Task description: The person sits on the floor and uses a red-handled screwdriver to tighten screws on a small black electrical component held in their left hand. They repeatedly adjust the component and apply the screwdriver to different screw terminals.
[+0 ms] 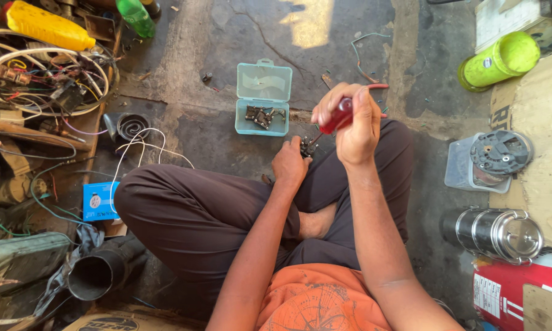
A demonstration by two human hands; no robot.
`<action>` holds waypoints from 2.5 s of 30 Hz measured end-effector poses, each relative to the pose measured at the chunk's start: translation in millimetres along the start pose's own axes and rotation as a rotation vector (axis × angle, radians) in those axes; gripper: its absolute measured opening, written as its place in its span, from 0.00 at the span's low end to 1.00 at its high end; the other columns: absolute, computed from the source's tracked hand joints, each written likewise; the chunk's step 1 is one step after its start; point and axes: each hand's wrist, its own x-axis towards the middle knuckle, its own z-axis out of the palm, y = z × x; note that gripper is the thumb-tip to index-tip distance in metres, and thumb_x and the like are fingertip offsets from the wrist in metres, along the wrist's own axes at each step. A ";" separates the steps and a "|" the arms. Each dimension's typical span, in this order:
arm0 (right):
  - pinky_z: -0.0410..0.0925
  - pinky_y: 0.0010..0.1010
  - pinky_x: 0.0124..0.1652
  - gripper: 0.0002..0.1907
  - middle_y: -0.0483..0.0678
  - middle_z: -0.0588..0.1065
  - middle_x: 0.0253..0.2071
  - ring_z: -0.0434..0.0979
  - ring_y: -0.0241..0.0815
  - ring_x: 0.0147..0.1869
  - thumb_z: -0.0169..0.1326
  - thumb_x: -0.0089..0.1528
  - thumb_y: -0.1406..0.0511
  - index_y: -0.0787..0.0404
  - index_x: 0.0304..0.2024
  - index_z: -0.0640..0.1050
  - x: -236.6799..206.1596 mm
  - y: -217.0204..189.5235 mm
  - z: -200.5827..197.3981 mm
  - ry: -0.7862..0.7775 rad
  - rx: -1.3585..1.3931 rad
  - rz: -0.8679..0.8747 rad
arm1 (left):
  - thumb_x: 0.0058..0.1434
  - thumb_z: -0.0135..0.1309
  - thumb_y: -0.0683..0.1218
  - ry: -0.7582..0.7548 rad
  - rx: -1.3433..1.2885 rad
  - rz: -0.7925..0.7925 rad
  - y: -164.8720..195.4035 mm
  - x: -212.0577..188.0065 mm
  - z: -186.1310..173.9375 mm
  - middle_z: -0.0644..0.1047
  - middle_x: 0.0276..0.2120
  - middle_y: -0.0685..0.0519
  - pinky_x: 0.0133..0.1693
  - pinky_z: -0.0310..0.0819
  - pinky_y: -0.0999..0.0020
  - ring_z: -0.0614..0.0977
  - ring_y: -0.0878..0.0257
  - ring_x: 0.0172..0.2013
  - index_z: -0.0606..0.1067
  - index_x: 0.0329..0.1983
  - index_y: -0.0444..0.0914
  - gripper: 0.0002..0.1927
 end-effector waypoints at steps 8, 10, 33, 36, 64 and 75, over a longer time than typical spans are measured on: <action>0.64 0.29 0.33 0.19 0.47 0.65 0.25 0.61 0.34 0.24 0.42 0.75 0.51 0.61 0.46 0.63 4.1 10.6 -3.2 -0.049 0.051 -0.031 | 0.50 0.70 0.51 -0.013 -0.001 -0.013 2.0 0.3 -3.4 0.77 0.44 0.45 0.42 0.77 0.47 0.82 0.42 0.44 0.70 0.53 0.43 0.29; 0.64 0.33 0.34 0.19 0.51 0.66 0.29 0.61 0.37 0.26 0.44 0.73 0.52 0.60 0.43 0.60 3.2 10.4 -1.7 0.012 -0.145 -0.056 | 0.50 0.71 0.51 -0.018 -0.008 -0.023 1.9 -0.6 -4.1 0.77 0.45 0.46 0.43 0.77 0.47 0.82 0.42 0.44 0.71 0.52 0.43 0.29; 0.64 0.31 0.30 0.25 0.52 0.68 0.22 0.67 0.39 0.24 0.37 0.78 0.50 0.65 0.46 0.69 -5.3 5.5 -3.6 0.104 0.089 0.034 | 0.41 0.74 0.45 -0.114 -0.196 -0.073 -28.1 15.7 -2.9 0.83 0.41 0.48 0.47 0.77 0.55 0.83 0.50 0.46 0.77 0.48 0.43 0.30; 0.62 0.29 0.27 0.17 0.51 0.67 0.21 0.66 0.36 0.21 0.39 0.76 0.52 0.58 0.47 0.65 -6.4 6.3 0.6 0.108 0.127 -0.041 | 0.41 0.74 0.44 -0.098 -0.236 -0.095 -30.7 17.9 0.2 0.83 0.39 0.48 0.46 0.78 0.57 0.84 0.51 0.44 0.78 0.46 0.41 0.27; 0.64 0.33 0.26 0.16 0.54 0.67 0.23 0.62 0.44 0.22 0.45 0.72 0.54 0.59 0.42 0.62 -6.8 10.1 -1.5 0.146 -0.057 -0.122 | 0.49 0.69 0.42 -0.031 -0.290 -0.115 -36.0 20.7 10.7 0.84 0.36 0.48 0.44 0.78 0.57 0.85 0.51 0.42 0.80 0.43 0.42 0.17; 0.54 0.29 0.25 0.35 0.47 0.60 0.18 0.57 0.37 0.20 0.33 0.74 0.41 0.62 0.27 0.63 -9.2 9.4 -10.4 0.067 0.076 0.009 | 0.50 0.68 0.42 -0.012 -0.273 -0.110 -33.6 20.3 8.9 0.84 0.36 0.47 0.44 0.78 0.55 0.85 0.49 0.42 0.80 0.43 0.44 0.16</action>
